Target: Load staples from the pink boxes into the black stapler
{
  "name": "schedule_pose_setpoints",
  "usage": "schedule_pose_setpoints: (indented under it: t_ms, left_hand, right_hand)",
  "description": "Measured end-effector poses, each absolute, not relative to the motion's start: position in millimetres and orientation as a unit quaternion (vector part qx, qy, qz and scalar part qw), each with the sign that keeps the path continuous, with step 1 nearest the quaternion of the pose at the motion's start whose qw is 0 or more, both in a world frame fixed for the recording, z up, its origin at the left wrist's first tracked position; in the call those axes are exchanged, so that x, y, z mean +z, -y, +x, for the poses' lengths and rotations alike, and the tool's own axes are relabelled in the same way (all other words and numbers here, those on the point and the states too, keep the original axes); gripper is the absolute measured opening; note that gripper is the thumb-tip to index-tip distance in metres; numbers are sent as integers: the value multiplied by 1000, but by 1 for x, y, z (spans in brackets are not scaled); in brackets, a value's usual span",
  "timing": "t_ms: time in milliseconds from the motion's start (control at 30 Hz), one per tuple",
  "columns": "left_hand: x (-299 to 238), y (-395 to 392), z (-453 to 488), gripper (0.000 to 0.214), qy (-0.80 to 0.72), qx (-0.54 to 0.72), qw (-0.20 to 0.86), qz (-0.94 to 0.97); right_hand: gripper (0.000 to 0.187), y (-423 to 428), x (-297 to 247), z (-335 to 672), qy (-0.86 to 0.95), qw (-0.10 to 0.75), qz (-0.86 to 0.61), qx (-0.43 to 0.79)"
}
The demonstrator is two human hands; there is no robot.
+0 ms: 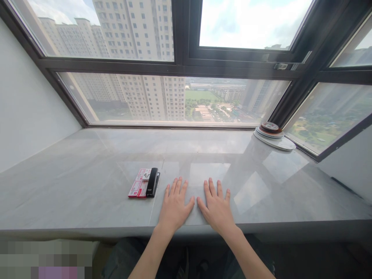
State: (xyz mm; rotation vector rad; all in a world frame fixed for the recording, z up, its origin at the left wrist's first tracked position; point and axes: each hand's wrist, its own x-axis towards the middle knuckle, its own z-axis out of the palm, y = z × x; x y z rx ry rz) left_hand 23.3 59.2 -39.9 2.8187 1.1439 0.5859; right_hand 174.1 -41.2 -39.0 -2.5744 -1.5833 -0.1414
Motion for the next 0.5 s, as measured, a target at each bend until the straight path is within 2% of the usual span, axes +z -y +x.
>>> schedule_pose_setpoints:
  t_ms: [500]
  left_hand:
    - [-35, -64, 18, 63, -363, 185, 38, 913]
  right_hand:
    - [72, 41, -36, 173, 521, 57, -851, -36]
